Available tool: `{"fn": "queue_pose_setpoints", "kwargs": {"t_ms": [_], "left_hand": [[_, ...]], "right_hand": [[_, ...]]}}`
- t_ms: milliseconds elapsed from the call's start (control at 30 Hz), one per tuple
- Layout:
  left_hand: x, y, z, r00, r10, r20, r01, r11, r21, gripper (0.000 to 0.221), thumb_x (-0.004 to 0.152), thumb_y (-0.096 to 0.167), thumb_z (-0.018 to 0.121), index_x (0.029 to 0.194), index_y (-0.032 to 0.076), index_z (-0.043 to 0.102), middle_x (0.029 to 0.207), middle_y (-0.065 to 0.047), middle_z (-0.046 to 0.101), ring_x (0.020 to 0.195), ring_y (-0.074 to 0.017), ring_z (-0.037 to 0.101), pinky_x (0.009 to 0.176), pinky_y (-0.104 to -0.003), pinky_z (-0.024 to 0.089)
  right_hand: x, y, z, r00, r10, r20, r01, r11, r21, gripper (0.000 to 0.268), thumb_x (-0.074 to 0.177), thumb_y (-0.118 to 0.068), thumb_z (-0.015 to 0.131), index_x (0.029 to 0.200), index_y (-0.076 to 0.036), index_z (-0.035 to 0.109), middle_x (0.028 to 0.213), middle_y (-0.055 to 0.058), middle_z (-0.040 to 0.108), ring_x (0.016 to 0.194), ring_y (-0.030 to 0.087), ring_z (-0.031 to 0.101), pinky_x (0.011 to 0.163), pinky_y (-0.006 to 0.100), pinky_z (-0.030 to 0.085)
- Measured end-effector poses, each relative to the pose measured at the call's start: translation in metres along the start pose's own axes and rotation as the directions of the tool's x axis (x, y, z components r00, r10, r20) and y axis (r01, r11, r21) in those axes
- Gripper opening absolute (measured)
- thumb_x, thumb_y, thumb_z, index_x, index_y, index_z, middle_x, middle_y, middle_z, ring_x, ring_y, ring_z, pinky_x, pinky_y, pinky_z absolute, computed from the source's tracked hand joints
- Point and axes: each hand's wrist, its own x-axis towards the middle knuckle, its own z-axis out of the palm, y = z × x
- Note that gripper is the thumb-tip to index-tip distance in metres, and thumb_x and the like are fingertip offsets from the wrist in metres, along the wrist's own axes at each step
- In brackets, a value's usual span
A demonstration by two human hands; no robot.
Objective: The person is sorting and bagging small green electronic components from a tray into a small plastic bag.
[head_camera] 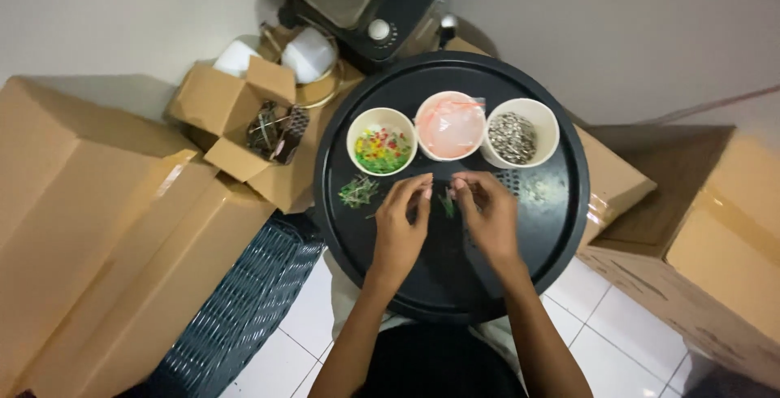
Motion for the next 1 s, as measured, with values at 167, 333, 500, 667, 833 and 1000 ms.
{"fn": "queue_pose_setpoints", "kwargs": {"t_ms": [167, 333, 500, 667, 833, 1000], "left_hand": [[-0.003, 0.013, -0.023, 0.996, 0.015, -0.083, -0.017, 1.0, -0.025, 0.026, 0.103, 0.003, 0.058, 0.128, 0.0, 0.065, 0.11, -0.017, 0.066, 0.105, -0.0339, 0.071, 0.084, -0.041, 0.066], [-0.007, 0.01, -0.052, 0.986, 0.008, -0.165, -0.006, 1.0, 0.014, 0.027, 0.101, 0.0, 0.06, 0.127, 0.0, 0.065, 0.11, -0.018, 0.067, 0.107, -0.0343, 0.071, 0.085, -0.042, 0.066], [-0.015, 0.003, -0.079, 0.958, -0.012, -0.286, 0.02, 0.999, 0.026, 0.026, 0.1, 0.002, 0.062, 0.126, 0.002, 0.067, 0.11, -0.015, 0.069, 0.105, -0.0315, 0.072, 0.085, -0.038, 0.067], [-0.02, -0.011, -0.094, 0.941, -0.016, -0.339, 0.035, 0.998, 0.05, 0.026, 0.101, 0.003, 0.062, 0.126, 0.003, 0.067, 0.11, -0.014, 0.069, 0.105, -0.0309, 0.072, 0.084, -0.038, 0.067], [-0.024, -0.024, -0.098, 0.934, -0.007, -0.357, 0.044, 0.995, 0.095, 0.024, 0.099, 0.002, 0.064, 0.123, 0.005, 0.068, 0.107, -0.012, 0.069, 0.102, -0.0283, 0.073, 0.081, -0.036, 0.066], [-0.03, -0.046, -0.088, 0.954, -0.008, -0.3, 0.107, 0.944, 0.313, 0.018, 0.099, 0.006, 0.066, 0.117, 0.006, 0.07, 0.105, -0.01, 0.07, 0.097, -0.0268, 0.075, 0.075, -0.034, 0.067]], "right_hand": [[-0.002, -0.008, 0.026, 0.997, -0.062, 0.037, 0.059, 0.995, 0.079, 0.014, 0.1, -0.002, 0.066, 0.111, 0.001, 0.074, 0.091, 0.018, 0.073, 0.089, 0.031, 0.077, 0.081, 0.045, 0.064], [-0.004, -0.025, 0.055, 0.99, -0.062, 0.124, 0.044, 0.989, 0.143, 0.016, 0.099, 0.0, 0.067, 0.114, 0.005, 0.072, 0.093, 0.023, 0.071, 0.091, 0.036, 0.075, 0.084, 0.054, 0.062], [-0.006, -0.048, 0.079, 0.974, -0.098, 0.206, 0.075, 0.99, 0.119, 0.015, 0.1, -0.001, 0.065, 0.112, 0.006, 0.07, 0.098, 0.024, 0.072, 0.094, 0.038, 0.075, 0.086, 0.054, 0.062], [-0.008, -0.069, 0.097, 0.946, -0.165, 0.278, 0.163, 0.986, 0.031, 0.014, 0.099, 0.0, 0.066, 0.11, 0.007, 0.071, 0.098, 0.026, 0.072, 0.095, 0.047, 0.074, 0.083, 0.059, 0.062], [-0.009, -0.064, 0.111, 0.917, -0.178, 0.356, 0.205, 0.978, -0.041, 0.012, 0.099, -0.003, 0.067, 0.108, 0.003, 0.074, 0.099, 0.022, 0.075, 0.096, 0.042, 0.075, 0.081, 0.053, 0.063], [-0.01, -0.046, 0.121, 0.864, -0.245, 0.44, 0.387, 0.883, -0.268, 0.011, 0.095, 0.004, 0.069, 0.103, 0.002, 0.074, 0.096, 0.018, 0.075, 0.094, 0.037, 0.075, 0.08, 0.046, 0.063]]}}
